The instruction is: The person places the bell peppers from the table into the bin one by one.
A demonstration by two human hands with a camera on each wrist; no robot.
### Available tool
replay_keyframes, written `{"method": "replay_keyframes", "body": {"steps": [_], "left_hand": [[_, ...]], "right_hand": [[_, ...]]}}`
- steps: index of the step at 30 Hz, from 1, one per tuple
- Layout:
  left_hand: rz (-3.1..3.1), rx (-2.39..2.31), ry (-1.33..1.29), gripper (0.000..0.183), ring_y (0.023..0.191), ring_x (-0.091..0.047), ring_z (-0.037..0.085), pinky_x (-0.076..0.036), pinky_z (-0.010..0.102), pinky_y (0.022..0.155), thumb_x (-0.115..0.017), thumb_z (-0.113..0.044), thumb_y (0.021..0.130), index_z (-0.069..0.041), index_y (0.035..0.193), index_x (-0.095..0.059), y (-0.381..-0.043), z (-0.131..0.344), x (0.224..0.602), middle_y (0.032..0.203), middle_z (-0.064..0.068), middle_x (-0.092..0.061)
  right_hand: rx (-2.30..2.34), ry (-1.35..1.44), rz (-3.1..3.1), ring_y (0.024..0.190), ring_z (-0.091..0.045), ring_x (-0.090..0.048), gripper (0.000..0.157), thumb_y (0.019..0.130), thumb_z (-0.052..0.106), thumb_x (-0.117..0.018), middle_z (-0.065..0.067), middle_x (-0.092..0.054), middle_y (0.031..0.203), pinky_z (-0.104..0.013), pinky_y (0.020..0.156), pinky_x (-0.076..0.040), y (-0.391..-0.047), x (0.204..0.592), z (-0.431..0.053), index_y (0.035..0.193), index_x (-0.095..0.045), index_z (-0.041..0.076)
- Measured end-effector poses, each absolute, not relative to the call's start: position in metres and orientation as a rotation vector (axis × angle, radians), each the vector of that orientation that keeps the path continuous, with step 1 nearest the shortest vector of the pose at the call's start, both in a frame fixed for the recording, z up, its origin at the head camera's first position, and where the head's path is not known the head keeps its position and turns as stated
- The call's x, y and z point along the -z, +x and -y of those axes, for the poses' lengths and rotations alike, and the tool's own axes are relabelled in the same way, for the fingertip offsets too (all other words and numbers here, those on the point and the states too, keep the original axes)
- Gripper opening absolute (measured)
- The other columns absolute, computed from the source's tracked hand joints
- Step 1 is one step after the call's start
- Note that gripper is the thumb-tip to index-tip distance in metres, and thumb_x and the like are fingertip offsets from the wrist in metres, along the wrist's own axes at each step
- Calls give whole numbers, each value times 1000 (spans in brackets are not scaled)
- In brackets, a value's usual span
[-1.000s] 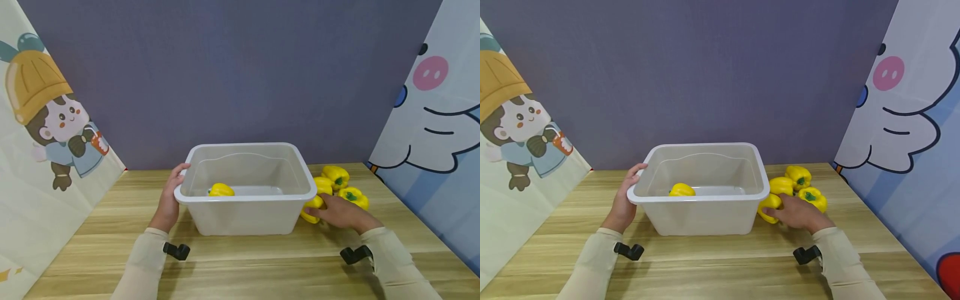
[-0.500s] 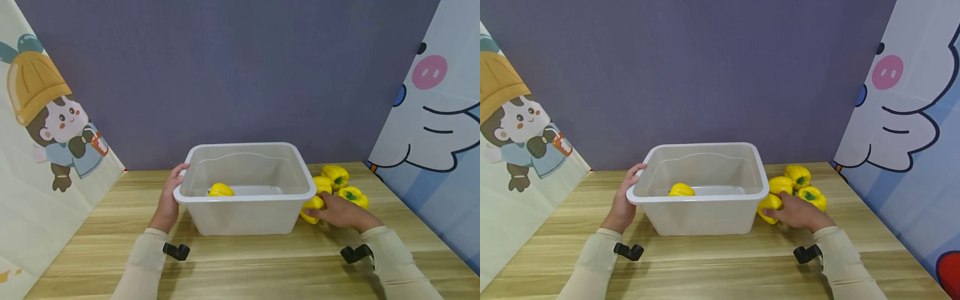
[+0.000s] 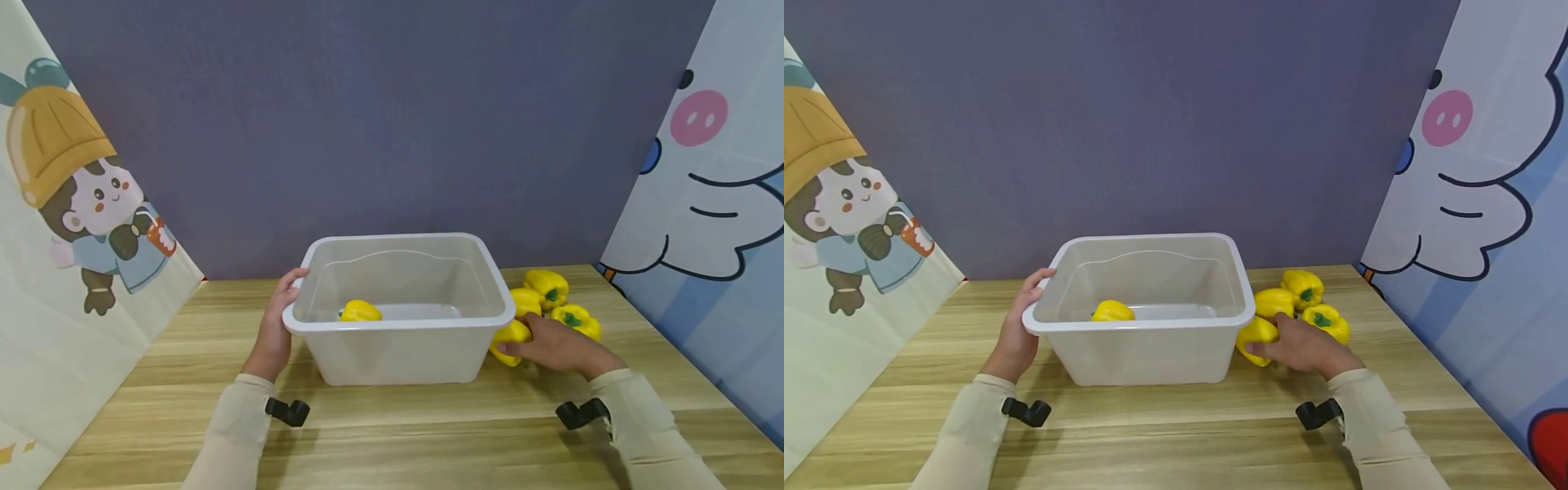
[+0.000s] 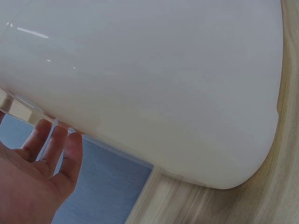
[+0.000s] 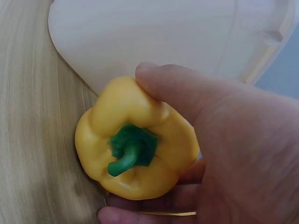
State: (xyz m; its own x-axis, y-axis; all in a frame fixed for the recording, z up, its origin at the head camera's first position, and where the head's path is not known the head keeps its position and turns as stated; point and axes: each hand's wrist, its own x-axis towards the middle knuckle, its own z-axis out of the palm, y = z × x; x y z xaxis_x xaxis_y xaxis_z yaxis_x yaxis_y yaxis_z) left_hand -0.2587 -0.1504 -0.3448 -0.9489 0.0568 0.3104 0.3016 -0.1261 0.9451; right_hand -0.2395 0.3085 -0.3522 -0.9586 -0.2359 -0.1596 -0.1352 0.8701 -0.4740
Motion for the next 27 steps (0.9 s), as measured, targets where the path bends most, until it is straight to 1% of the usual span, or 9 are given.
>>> {"method": "replay_keyframes", "body": {"steps": [4,7,9,12,15,19,23,27], "left_hand": [[1958,2205,-411,40,104,-52,15,-43,27,87,-33,-24,102,-14,138,-45,-259,150,344,129,13,-47],[1959,2203,-416,40,105,-51,18,-43,28,87,-32,-24,102,-14,138,-45,-260,150,344,130,13,-47],[1959,2203,-417,40,107,-51,21,-43,30,88,-32,-23,101,-14,138,-45,-260,150,345,130,14,-47],[1954,2208,-418,40,109,-50,24,-43,32,90,-32,-23,101,-14,138,-45,-260,150,345,130,14,-47],[1942,2214,-419,39,108,-51,23,-43,31,89,-32,-23,101,-15,137,-46,-260,151,345,129,14,-47],[1932,2219,-412,38,105,-52,19,-43,29,87,-33,-23,101,-16,136,-47,-260,152,346,127,13,-48],[1923,2222,-402,38,104,-52,18,-43,29,87,-34,-22,101,-16,136,-48,-260,152,346,125,11,-50],[1909,2221,-399,39,100,-53,16,-44,28,85,-34,-21,101,-13,136,-48,-261,151,347,123,12,-51]], "right_hand": [[677,-324,-2846,100,-28,-61,87,85,64,-66,-13,-65,121,-54,82,-49,-240,353,-308,145,-48,5],[681,-331,-2836,98,-25,-61,85,85,63,-68,-10,-66,118,-52,82,-49,-240,352,-308,145,-48,6],[682,-320,-2827,96,-25,-60,86,84,63,-68,-10,-65,117,-51,81,-49,-240,352,-308,144,-48,5],[657,-299,-2829,96,-26,-60,92,84,65,-68,-13,-64,119,-51,80,-49,-240,352,-310,144,-45,0],[624,-283,-2837,92,-26,-59,95,83,67,-67,-15,-63,115,-50,76,-49,-240,351,-309,141,-44,-5],[611,-255,-2831,87,-25,-58,94,83,68,-66,-13,-63,108,-46,72,-49,-240,349,-307,135,-45,-8],[607,-210,-2812,86,-26,-57,97,82,69,-66,-14,-61,107,-46,72,-49,-239,348,-305,133,-42,-10],[597,-194,-2801,86,-27,-56,99,82,69,-65,-15,-60,107,-47,72,-48,-237,347,-305,133,-39,-12]]}}
